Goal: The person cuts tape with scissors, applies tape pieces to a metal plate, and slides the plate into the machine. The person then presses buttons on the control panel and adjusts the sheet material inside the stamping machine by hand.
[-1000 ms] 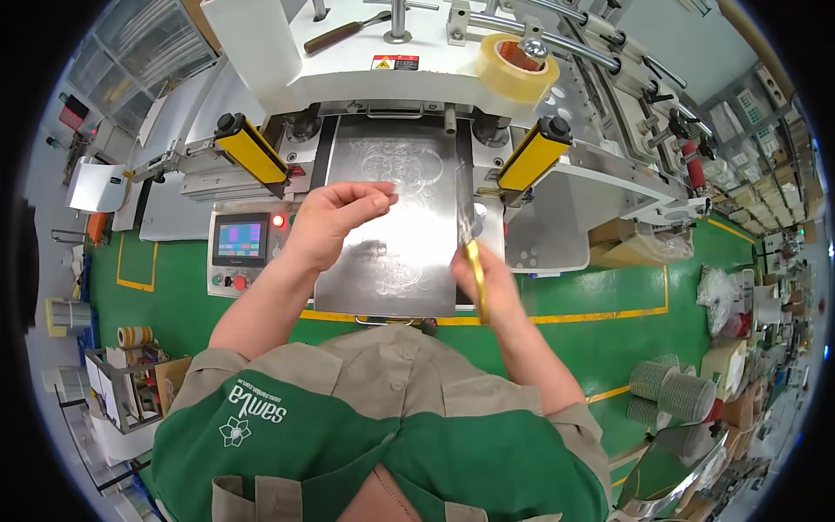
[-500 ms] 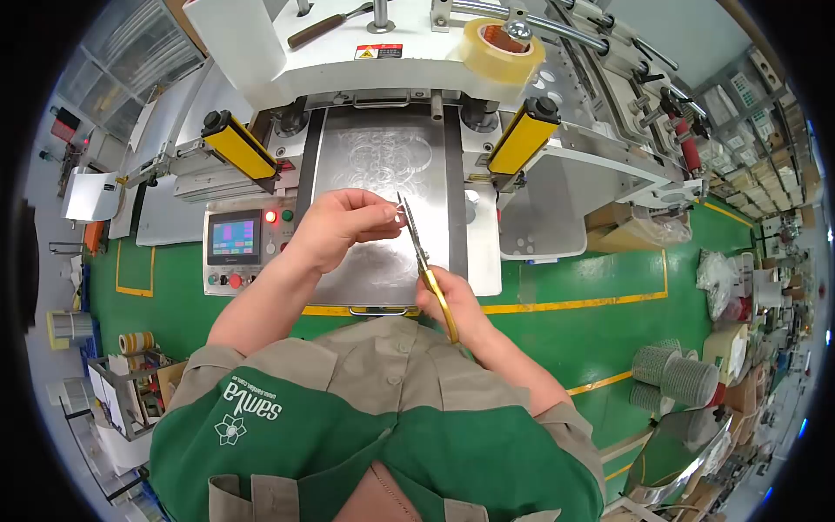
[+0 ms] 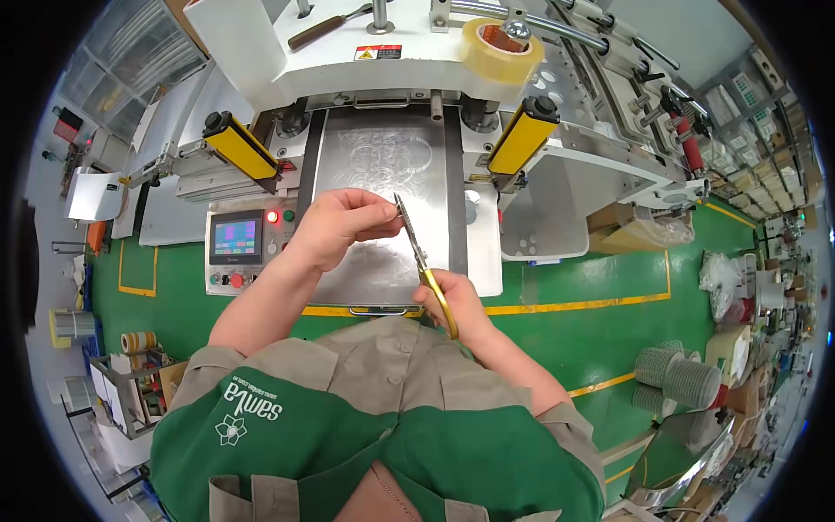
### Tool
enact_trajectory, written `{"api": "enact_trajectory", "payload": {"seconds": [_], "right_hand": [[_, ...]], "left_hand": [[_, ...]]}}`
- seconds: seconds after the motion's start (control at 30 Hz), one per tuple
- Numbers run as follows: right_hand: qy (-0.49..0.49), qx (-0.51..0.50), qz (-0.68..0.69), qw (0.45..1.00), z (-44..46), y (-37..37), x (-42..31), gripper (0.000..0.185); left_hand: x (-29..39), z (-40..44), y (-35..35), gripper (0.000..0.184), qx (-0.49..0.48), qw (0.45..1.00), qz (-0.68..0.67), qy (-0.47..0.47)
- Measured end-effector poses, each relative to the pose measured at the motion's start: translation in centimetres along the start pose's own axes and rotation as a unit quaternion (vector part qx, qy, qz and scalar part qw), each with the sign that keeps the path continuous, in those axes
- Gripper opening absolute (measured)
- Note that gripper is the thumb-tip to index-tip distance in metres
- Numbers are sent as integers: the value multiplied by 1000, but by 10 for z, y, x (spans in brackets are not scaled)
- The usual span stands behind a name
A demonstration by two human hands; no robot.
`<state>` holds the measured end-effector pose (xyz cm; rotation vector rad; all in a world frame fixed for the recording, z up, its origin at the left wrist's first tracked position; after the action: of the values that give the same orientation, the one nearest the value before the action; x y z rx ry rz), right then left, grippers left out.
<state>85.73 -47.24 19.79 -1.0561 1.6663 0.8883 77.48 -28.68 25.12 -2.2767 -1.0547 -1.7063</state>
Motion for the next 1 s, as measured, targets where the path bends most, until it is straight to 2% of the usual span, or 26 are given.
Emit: {"api": "enact_trajectory", "payload": {"seconds": [0.07,0.13,0.17,0.2,0.27,0.3,0.37,0.4,0.6,0.7,0.73,0.8,0.83,0.93,1.0], "right_hand": [[-11,-3,13,1000,0,-2,2,55],[33,18,28,999,-1,-6,7,28],[51,46,13,998,-1,-9,8,26],[28,62,34,997,-3,-10,1,24],[-2,85,-83,993,-4,-15,-11,27],[-40,110,-144,983,-6,-16,-16,33],[-82,155,-284,943,-11,-17,-28,43],[-68,175,-315,930,-13,-18,-30,49],[-108,209,-386,892,-19,-21,-22,54],[-156,215,-463,845,-28,-26,-21,55],[-156,237,-444,850,-32,-34,-16,58],[-51,312,-377,871,-40,-69,16,61],[-20,344,-413,843,-43,-84,23,62],[149,341,-471,800,-36,-118,67,61],[184,329,-430,820,-22,-126,101,61]], "left_hand": [[0,1,1,21,-6,1000,-1,5],[-1,2,3,21,-7,1000,-15,2],[0,1,4,21,-3,1000,-2,-9],[-1,0,6,20,-20,999,-26,-17],[5,2,4,23,13,999,-16,30],[11,1,6,30,24,999,-7,26],[17,0,9,40,-6,999,30,15],[15,2,8,46,-14,997,71,21],[2,8,12,49,-18,992,115,39],[7,5,8,50,49,994,-4,97],[8,7,-3,54,59,988,-37,136],[12,3,-24,57,87,976,-79,181],[14,-3,-34,56,129,973,-50,183],[4,-16,-58,52,164,967,-109,159],[-10,-22,-74,50,178,965,-128,142]]}}
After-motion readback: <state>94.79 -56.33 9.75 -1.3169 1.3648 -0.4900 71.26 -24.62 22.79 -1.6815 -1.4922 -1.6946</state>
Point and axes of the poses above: each hand's wrist, its own z-axis towards the middle knuckle, its own y-axis out of the palm, x = y × z, the point moved 5 cm from there along z, towards the middle knuckle
